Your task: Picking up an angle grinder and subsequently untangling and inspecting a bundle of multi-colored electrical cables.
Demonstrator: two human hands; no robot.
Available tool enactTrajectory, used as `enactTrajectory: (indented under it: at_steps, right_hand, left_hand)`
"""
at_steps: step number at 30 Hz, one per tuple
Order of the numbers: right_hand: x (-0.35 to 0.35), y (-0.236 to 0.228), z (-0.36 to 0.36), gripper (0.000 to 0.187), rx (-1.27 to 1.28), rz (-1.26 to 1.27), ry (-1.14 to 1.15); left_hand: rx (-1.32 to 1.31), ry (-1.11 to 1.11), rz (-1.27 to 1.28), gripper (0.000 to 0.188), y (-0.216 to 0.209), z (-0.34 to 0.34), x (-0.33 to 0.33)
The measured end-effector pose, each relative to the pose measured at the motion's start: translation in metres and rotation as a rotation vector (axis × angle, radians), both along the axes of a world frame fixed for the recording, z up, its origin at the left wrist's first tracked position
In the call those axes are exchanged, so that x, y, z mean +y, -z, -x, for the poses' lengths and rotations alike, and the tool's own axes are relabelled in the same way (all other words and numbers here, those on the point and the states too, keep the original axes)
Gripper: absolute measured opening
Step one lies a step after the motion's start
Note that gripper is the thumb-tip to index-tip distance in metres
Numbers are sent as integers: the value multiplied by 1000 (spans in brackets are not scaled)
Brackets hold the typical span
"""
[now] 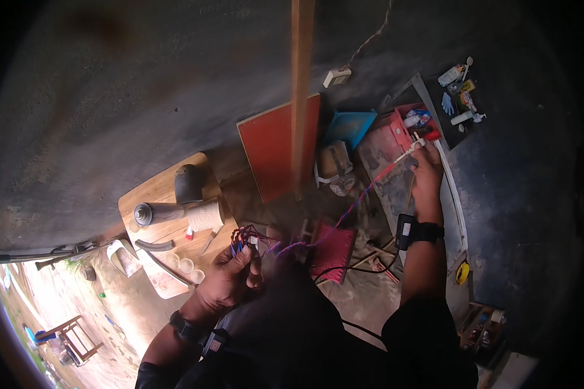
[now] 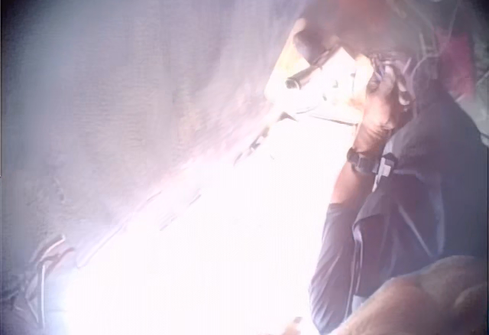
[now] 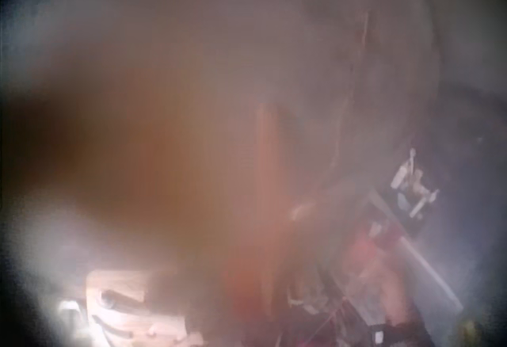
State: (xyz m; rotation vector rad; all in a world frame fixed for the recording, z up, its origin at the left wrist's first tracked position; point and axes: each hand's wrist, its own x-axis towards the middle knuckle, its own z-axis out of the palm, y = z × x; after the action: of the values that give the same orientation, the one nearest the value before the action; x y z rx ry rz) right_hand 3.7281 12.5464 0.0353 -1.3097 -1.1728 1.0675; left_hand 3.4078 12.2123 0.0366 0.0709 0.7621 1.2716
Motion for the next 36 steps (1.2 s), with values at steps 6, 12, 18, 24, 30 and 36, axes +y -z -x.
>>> enactTrajectory:
  at_steps: [6, 12, 18, 24, 30, 36]
  right_hand:
    - [112, 81, 47, 26, 25, -58, -141]
    - [207, 195, 97, 30, -41, -97, -118]
    - [253, 235, 143, 31, -310, -135, -28]
    - [283, 262, 154, 32, -128, -57, -46]
    - [279, 269, 159, 33, -4, -93, -62]
    - [280, 257, 168, 31, 86, -85, -112]
  left_hand:
    - [-37, -23, 146, 23, 23, -12, 66]
    - [-22, -60, 241, 30, 45, -14, 113]
    - [-59, -106, 143, 22, 84, -13, 139]
    - [-71, -83, 221, 24, 98, -19, 157]
    - [-122, -35, 205, 22, 113, -19, 163]
    - [-60, -44, 305, 25, 104, -19, 177]
